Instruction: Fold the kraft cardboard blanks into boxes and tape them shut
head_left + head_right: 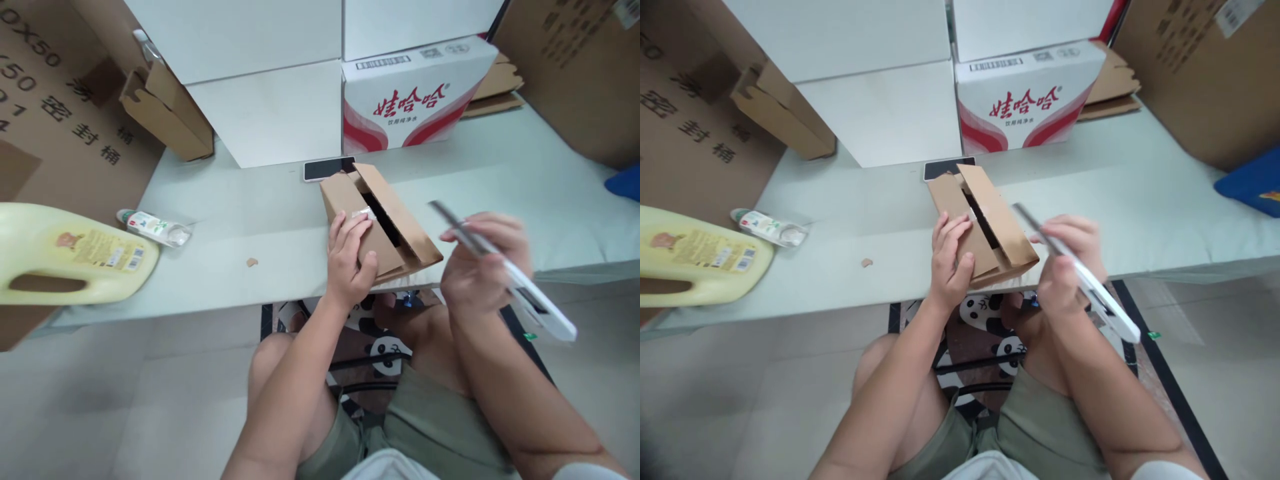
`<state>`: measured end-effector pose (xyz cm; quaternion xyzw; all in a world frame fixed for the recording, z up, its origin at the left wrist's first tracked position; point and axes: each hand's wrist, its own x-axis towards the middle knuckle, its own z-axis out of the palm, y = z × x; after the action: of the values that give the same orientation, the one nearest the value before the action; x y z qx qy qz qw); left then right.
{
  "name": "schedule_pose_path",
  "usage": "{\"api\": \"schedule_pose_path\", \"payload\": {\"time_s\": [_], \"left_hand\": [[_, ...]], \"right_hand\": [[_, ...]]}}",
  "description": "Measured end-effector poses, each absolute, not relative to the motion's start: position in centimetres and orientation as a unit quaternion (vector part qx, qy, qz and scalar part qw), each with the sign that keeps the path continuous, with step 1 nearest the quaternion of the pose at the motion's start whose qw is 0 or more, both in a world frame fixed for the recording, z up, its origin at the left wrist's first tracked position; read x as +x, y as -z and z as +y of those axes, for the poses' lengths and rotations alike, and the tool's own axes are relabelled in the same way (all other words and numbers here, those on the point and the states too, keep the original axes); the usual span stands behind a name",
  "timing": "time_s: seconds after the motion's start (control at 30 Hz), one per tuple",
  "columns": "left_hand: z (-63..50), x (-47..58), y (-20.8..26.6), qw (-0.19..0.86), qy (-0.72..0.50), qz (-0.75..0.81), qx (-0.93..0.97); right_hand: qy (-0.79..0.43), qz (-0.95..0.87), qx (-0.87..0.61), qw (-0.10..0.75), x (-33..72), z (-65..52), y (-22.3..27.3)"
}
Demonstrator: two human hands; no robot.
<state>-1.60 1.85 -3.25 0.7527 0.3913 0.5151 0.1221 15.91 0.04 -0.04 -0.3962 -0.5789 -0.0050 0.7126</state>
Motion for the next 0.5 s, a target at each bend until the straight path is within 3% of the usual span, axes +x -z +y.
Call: {"api": "schedule_pose_path", "payload": {"time_s": [0.1, 0.23, 0.33, 0.5], "left_hand": [[2.1, -2.4, 3.4, 0.134, -0.501, 0.399, 0.756], [2.9, -4.4, 3.5, 0.197, -0.497, 0.393, 0.748], [3.4, -6.1, 3.3, 0.304, -0.534, 0.422, 0.666], [3.3, -8.3, 3.0, 0.446, -0.639, 0.447, 0.440]], "right_hand": [[0.024, -0.499, -0.436, 0.749, 17.4, 0.7, 1.8], [-0.048, -0.602, -0.594, 0.531, 19.7, 2.7, 5.0], [-0.101, -0.667, -0.641, 0.365, 21.0, 4.3, 6.8], [-0.143, -0.665, -0.676, 0.285, 21.7, 4.8, 7.8]]}}
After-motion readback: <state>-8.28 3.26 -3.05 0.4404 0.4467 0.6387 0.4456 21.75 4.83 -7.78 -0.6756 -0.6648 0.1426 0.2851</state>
